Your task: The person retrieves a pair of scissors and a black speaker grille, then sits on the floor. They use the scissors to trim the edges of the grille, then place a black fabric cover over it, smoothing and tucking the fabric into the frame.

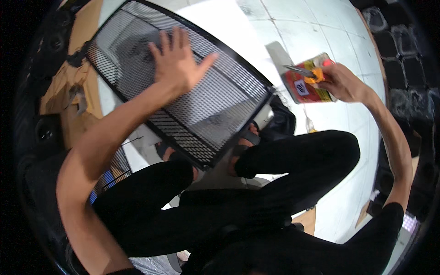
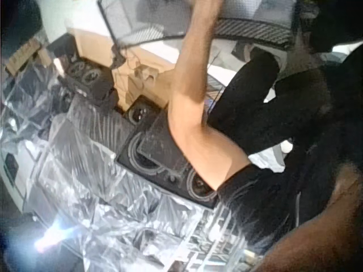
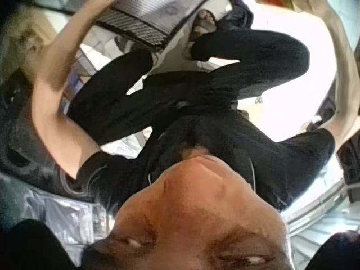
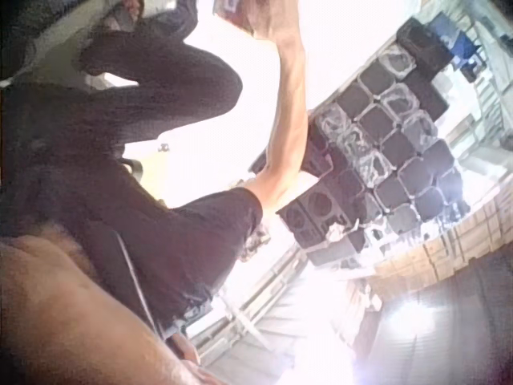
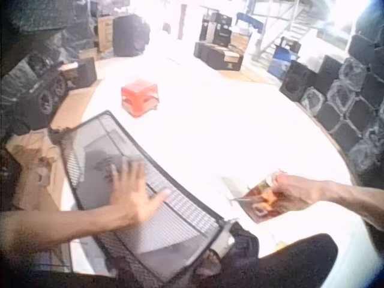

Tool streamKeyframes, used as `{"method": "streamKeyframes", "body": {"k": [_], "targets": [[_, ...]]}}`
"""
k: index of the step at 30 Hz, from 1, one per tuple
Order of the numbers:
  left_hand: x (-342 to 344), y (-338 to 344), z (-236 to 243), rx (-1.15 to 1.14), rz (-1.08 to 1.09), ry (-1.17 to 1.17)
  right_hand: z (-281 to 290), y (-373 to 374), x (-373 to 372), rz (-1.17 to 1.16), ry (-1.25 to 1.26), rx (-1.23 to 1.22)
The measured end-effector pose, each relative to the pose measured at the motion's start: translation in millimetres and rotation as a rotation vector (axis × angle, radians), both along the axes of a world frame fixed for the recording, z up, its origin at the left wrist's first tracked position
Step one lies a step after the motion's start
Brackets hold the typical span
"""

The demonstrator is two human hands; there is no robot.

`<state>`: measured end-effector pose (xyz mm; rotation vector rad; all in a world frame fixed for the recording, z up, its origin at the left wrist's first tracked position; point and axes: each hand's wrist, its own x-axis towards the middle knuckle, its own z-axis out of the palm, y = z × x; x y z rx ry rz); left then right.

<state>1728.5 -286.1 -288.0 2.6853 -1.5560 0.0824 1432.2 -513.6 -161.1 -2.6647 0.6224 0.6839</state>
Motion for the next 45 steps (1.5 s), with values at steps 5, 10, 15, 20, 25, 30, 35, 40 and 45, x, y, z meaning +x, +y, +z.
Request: {"method": "streamKeyframes", "body": {"k": [5,10,15,20,25,30,35,40,45], "targets": [[-6,20,7,-0.073,-0.309,0.048,16,29,-15,-0.321,-0.046,0.129],[8,35,7,-0.160,-0.628,0.077,29,61,-13,-0.419,-0.160,0.159],[6,27,0,-0.058,-0.652,-0.065,37,66,-14,-0.397,-0.127,0.075],[8,6,2,-0.052,-0.708,-0.005,32,63,-27,-0.223,-0.267,0.041],[15,-19,34,0.222,-0.881,0.094,42,74,-32,-0.071,-0.130,0.100],[31,-8,28,0.136,-0.914,0.044,20,70,-32,0.269,-0.016,0.182],[30,-3,29,0.104,-0.929,0.066,9,67,-35,0.381,0.175,0.134],[29,-7,29,0.078,-0.977,0.070,5,68,-30,0.340,0.265,0.164],[22,0,42,0.115,-0.893,0.127,-5,69,-22,0.360,0.331,0.216]]}}
